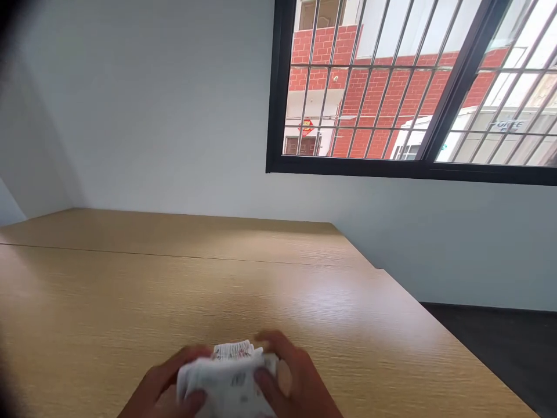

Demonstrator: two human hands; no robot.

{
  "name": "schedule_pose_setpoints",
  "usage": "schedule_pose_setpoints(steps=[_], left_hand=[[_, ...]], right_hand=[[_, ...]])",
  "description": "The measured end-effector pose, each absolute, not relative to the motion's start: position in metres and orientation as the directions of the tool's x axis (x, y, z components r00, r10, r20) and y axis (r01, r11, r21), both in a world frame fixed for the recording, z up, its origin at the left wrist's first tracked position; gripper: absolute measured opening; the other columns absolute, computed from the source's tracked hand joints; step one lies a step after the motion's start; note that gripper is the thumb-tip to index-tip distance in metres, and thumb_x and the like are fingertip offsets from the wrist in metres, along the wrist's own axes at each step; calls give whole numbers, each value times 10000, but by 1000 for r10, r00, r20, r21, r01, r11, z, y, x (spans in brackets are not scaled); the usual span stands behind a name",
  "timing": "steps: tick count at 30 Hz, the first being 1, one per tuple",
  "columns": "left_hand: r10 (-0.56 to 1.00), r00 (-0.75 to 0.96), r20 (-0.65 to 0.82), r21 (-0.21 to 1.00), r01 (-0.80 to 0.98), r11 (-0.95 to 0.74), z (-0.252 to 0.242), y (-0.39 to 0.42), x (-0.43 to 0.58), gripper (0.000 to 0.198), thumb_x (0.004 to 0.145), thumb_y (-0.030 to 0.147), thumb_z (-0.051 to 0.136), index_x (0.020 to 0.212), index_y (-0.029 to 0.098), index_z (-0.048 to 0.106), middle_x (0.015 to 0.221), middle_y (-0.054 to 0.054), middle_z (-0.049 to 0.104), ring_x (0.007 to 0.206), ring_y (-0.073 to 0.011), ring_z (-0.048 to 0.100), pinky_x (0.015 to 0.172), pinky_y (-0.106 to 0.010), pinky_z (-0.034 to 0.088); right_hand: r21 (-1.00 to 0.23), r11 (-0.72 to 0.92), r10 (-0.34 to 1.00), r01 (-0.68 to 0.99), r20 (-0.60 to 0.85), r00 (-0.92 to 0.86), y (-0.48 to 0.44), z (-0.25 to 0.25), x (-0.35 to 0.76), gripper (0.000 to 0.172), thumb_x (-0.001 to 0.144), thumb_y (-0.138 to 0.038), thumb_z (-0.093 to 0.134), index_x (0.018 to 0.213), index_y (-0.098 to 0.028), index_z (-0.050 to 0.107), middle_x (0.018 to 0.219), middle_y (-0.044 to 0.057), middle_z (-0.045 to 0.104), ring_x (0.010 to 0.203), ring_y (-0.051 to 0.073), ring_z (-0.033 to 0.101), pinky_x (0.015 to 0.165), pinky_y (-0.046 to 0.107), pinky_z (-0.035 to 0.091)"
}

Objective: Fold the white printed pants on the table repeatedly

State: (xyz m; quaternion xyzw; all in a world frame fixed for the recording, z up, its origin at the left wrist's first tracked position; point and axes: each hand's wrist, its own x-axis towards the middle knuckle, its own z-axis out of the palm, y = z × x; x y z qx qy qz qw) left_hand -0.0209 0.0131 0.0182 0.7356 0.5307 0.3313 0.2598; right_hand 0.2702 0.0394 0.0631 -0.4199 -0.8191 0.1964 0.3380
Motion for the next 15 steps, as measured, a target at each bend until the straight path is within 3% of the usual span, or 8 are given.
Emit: schedule_pose_setpoints(steps=[3,6,8,11,15], left_hand=[[969,126,214,716,655,-243,47,20,-9,670,824,470,598,1442,258,449,1345,-88,546,1188,-291,539,1024,-376,451],[963,174,204,662,700,-267,57,26,-2,551,804,353,590,1342,246,545,1384,-86,491,1281,-284,448,1103,-382,365],[974,193,117,710,669,-218,58,29,-1,529,786,297,587,1313,267,554,1383,-57,488,1285,-256,441,1109,-354,351],[980,198,30,790,596,-145,62,34,1,507,790,339,606,1290,278,550,1345,-41,521,1205,-246,503,1031,-328,412],[969,240,51,783,592,-188,63,47,2,434,686,340,701,1089,210,610,1103,-61,628,985,-251,581,858,-302,465]], right_hand=[[-632,519,841,576,260,-474,61,85,253,314,880,-262,548,1192,-276,578,1088,20,623,999,202,595,855,315,501],[-586,557,810,588,227,-541,75,79,245,258,833,-184,565,1075,-258,619,1076,2,622,983,192,587,859,306,467],[-606,542,822,582,239,-516,79,71,243,315,840,-187,557,1145,-252,602,1091,16,617,980,191,586,869,309,464],[-644,535,819,547,237,-522,79,69,242,382,848,-167,530,1218,-241,588,1136,32,614,1051,198,569,917,315,454],[-646,578,764,499,213,-609,75,81,242,342,812,-89,505,1093,-242,624,1096,-4,623,1042,176,557,894,290,443]])
